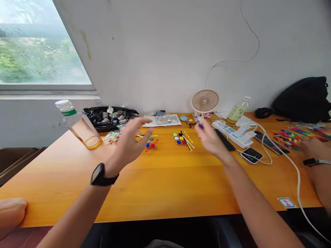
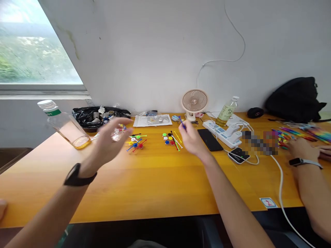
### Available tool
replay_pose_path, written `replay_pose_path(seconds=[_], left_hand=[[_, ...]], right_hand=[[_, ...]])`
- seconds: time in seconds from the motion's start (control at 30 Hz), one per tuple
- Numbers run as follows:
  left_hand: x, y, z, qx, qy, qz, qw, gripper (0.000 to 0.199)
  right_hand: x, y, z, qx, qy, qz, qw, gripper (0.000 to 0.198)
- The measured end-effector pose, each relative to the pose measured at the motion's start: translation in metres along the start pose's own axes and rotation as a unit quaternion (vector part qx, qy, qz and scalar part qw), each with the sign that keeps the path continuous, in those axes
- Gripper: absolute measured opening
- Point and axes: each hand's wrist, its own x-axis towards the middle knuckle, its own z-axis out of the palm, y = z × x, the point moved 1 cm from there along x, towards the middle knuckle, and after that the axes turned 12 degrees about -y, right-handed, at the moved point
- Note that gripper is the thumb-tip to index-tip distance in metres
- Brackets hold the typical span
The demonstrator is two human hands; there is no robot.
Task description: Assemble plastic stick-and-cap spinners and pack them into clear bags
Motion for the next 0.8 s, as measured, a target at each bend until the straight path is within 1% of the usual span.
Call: replay_pose_path(seconds=[0.03, 0.07, 0.1, 0.13, 0.17, 0.2, 0.27, 0.37, 0.47, 0.53, 0.63, 0.7, 0.8], left_hand=[[-0.002, -0.007, 0.012, 0.021, -0.049, -0.011, 0.999, 0.047], [-0.005, -0.015, 0.027, 0.048, -0.116, -0.022, 0.992, 0.054], [-0.008, -0.025, 0.041, 0.078, -0.162, -0.050, 0.982, 0.059], [-0.011, -0.035, 0.055, 0.101, -0.189, -0.076, 0.974, 0.063], [-0.014, -0.044, 0.066, 0.116, -0.203, -0.089, 0.968, 0.063], [-0.016, -0.053, 0.075, 0.126, -0.200, -0.094, 0.967, 0.058], [-0.018, -0.066, 0.083, 0.132, -0.178, -0.088, 0.971, 0.050], [-0.017, -0.079, 0.081, 0.131, -0.119, -0.073, 0.982, 0.044], [-0.014, -0.084, 0.075, 0.135, -0.075, -0.068, 0.986, 0.042], [-0.013, -0.082, 0.072, 0.129, -0.059, -0.060, 0.988, 0.040], [-0.014, -0.069, 0.069, 0.092, -0.051, -0.035, 0.994, 0.035], [-0.014, -0.056, 0.069, 0.058, -0.062, -0.014, 0.996, 0.032], [-0.016, -0.038, 0.071, 0.006, -0.105, 0.022, 0.994, 0.031]], right_hand=[[0.006, 0.016, 0.013, -0.075, -0.024, 0.021, 0.997, 0.028], [0.011, 0.032, 0.023, -0.120, -0.043, 0.023, 0.992, 0.025], [0.013, 0.046, 0.030, -0.151, -0.072, 0.019, 0.986, 0.024], [0.014, 0.058, 0.033, -0.180, -0.092, 0.026, 0.979, 0.025], [0.013, 0.067, 0.035, -0.198, -0.105, 0.042, 0.974, 0.025], [0.011, 0.074, 0.036, -0.205, -0.114, 0.049, 0.971, 0.024], [0.005, 0.081, 0.037, -0.214, -0.119, 0.050, 0.968, 0.022], [-0.001, 0.082, 0.040, -0.251, -0.123, 0.012, 0.960, 0.025], [-0.003, 0.081, 0.043, -0.288, -0.115, -0.015, 0.950, 0.026], [-0.003, 0.081, 0.043, -0.303, -0.101, -0.012, 0.948, 0.024], [-0.004, 0.081, 0.041, -0.325, -0.087, -0.004, 0.942, 0.024], [-0.004, 0.081, 0.040, -0.337, -0.086, 0.001, 0.938, 0.024], [-0.004, 0.082, 0.040, -0.342, -0.084, 0.007, 0.936, 0.023]])
